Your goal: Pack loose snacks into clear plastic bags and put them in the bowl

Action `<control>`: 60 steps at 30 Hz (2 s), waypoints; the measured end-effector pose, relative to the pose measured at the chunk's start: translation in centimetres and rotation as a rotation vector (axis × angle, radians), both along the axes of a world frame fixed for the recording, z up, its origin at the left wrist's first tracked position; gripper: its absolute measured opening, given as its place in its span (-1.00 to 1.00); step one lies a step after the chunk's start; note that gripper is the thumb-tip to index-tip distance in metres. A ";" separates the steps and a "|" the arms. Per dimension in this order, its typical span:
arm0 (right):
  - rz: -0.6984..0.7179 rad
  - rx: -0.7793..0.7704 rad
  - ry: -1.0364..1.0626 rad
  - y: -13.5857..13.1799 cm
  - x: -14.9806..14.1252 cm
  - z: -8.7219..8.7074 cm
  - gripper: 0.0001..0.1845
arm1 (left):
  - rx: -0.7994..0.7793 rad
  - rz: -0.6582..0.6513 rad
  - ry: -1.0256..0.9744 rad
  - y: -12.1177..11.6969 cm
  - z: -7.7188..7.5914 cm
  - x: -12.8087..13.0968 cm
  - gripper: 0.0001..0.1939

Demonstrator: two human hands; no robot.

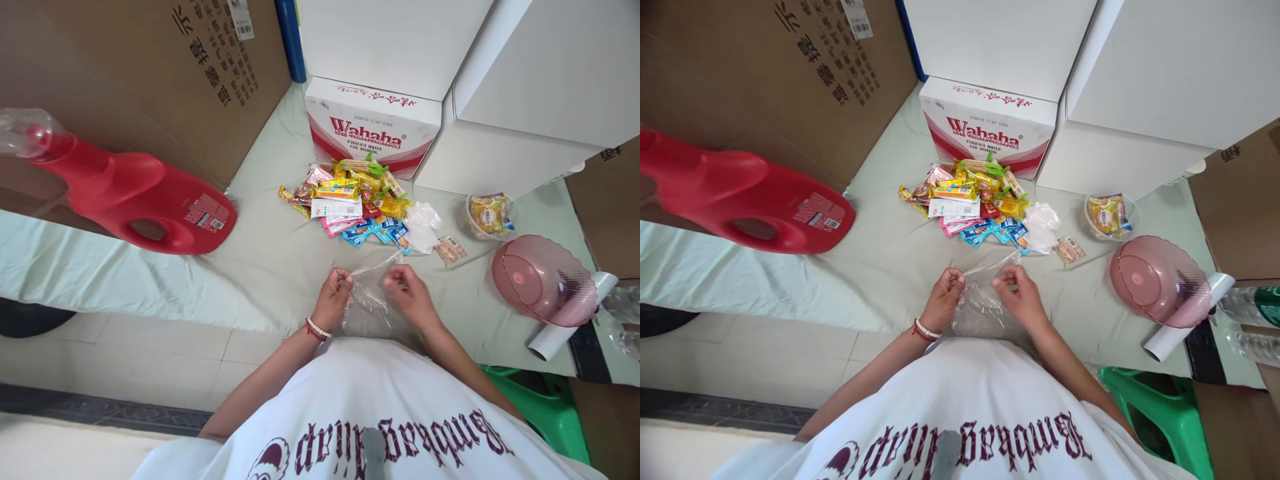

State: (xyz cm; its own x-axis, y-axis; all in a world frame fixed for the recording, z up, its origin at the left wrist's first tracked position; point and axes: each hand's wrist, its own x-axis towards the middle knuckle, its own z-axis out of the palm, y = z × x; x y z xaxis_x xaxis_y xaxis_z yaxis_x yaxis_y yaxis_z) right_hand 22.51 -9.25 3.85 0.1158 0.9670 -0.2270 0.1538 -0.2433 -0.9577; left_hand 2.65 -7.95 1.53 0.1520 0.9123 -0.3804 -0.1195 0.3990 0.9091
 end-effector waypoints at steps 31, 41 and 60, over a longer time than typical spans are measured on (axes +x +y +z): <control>0.183 -0.158 0.191 -1.9 -4.4 -0.8 -0.68 | 0.005 0.092 -0.188 -0.4 -1.2 1.0 -0.49; -0.072 -0.143 0.225 -2.8 0.7 -0.1 -0.73 | 0.024 -0.190 0.101 1.5 -1.1 -0.7 -0.62; 0.077 -0.313 0.278 0.4 5.9 -1.2 -0.37 | -0.110 -0.243 0.249 -0.4 -0.5 -4.1 -0.41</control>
